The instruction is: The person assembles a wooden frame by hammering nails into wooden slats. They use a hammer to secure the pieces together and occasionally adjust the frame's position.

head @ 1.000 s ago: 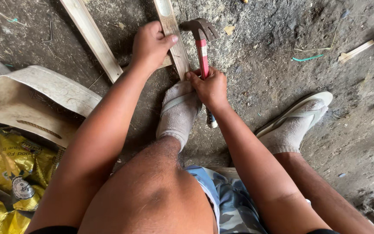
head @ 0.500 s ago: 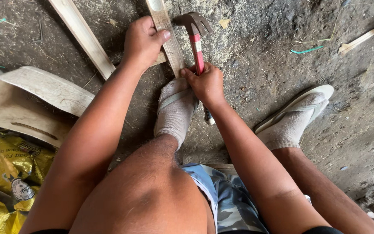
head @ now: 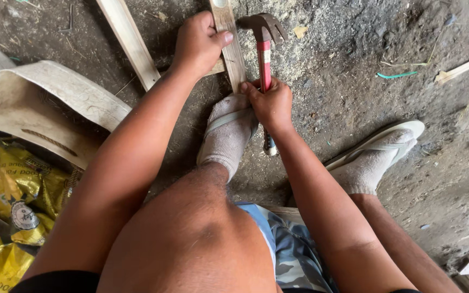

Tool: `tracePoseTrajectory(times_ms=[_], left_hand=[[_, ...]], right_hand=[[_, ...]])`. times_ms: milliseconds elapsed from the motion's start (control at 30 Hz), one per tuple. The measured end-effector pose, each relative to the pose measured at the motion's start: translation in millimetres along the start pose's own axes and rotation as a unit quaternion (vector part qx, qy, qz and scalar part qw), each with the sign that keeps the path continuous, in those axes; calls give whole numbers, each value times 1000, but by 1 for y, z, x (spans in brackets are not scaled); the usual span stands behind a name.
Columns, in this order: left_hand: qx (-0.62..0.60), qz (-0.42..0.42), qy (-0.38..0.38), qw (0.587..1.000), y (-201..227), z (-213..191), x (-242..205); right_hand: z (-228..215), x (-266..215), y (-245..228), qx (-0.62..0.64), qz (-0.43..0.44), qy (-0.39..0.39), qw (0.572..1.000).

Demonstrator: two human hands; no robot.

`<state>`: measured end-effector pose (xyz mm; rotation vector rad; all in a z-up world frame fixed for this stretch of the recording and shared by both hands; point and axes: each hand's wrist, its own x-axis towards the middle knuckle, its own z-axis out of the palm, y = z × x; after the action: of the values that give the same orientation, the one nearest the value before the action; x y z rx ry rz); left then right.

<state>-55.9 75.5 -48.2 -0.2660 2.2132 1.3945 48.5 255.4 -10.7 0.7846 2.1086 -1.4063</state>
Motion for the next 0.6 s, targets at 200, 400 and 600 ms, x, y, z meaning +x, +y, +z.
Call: tracePoseTrajectory(times_ms=[200,400,600], left_hand=[[16,57,41,997,-10,6,9],[62,8,29,998,-13,10,10],[22,33,46,998,-15,11,9]], right_hand=[[-26,-24,20,111,-115,-87,983],[-40,-38,22,1,-411,-74,909],[-56,-66,39,168,-310,-149,924]])
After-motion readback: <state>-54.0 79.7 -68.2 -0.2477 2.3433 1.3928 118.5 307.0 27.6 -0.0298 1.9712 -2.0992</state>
